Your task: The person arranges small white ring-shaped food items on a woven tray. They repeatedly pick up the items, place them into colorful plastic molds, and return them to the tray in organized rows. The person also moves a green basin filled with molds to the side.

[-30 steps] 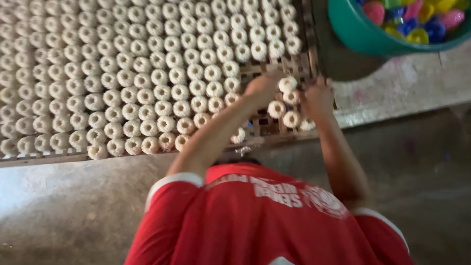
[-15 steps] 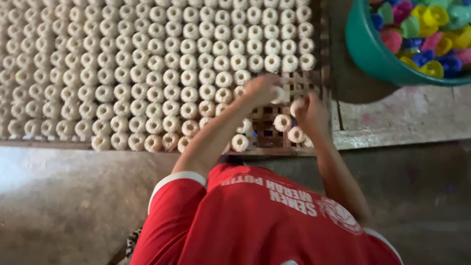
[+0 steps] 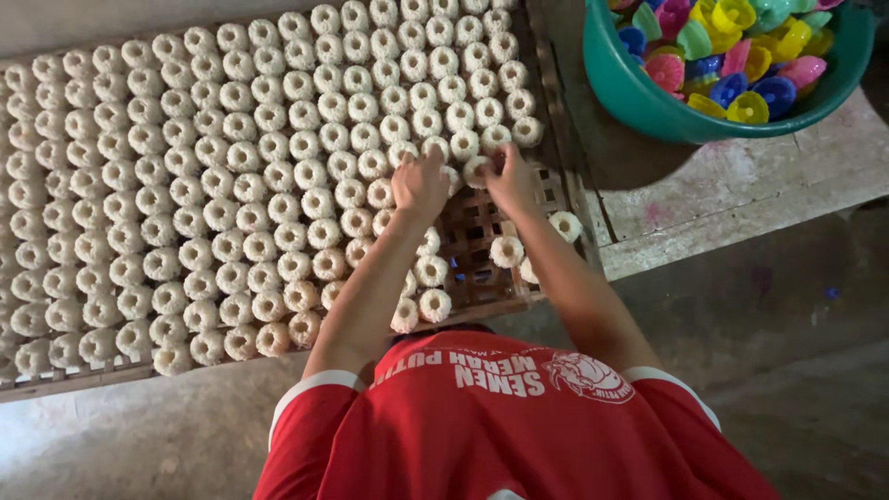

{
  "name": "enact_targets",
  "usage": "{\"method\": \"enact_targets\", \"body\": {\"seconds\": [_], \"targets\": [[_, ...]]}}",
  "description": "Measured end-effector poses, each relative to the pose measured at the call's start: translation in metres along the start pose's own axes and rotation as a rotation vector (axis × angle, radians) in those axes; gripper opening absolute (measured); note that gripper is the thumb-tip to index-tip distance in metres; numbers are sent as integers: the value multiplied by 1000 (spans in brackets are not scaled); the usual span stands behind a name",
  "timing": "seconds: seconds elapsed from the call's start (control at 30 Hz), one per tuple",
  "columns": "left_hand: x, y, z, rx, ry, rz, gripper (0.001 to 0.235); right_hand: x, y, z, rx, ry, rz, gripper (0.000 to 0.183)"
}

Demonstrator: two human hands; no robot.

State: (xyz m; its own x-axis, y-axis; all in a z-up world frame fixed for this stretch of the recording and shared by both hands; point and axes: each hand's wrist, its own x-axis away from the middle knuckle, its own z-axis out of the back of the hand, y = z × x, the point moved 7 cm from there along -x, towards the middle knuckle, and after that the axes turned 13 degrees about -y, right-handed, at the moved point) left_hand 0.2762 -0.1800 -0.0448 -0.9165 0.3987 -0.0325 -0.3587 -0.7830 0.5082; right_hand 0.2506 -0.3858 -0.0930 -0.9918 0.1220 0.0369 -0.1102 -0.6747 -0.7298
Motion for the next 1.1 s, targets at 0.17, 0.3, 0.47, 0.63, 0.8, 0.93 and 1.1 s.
{"method": "enact_targets", "body": {"seconds": [0.17, 0.3, 0.47, 0.63, 0.8, 0.93, 1.1], "targets": [[0, -7, -5, 76, -70, 58, 21, 2, -26, -4, 58, 21, 118, 22], [6, 4, 11, 49, 40, -9, 20, 17, -58, 9, 187, 107, 300, 20], [29, 18, 21, 116, -5, 87, 22, 43, -35, 71, 220, -150, -80, 30], [70, 92, -50, -326, -633, -341, 26, 92, -3, 128, 507, -468, 108, 42], [85, 116, -54, 162, -337, -300, 36, 117, 9, 131, 317, -453, 279, 29], [86, 106, -67, 247, -497, -87, 35, 88, 25, 117, -82, -510, 297, 22], [51, 95, -47, 450, -457, 125, 46, 12, 47, 106, -225, -266, 209, 28]]}}
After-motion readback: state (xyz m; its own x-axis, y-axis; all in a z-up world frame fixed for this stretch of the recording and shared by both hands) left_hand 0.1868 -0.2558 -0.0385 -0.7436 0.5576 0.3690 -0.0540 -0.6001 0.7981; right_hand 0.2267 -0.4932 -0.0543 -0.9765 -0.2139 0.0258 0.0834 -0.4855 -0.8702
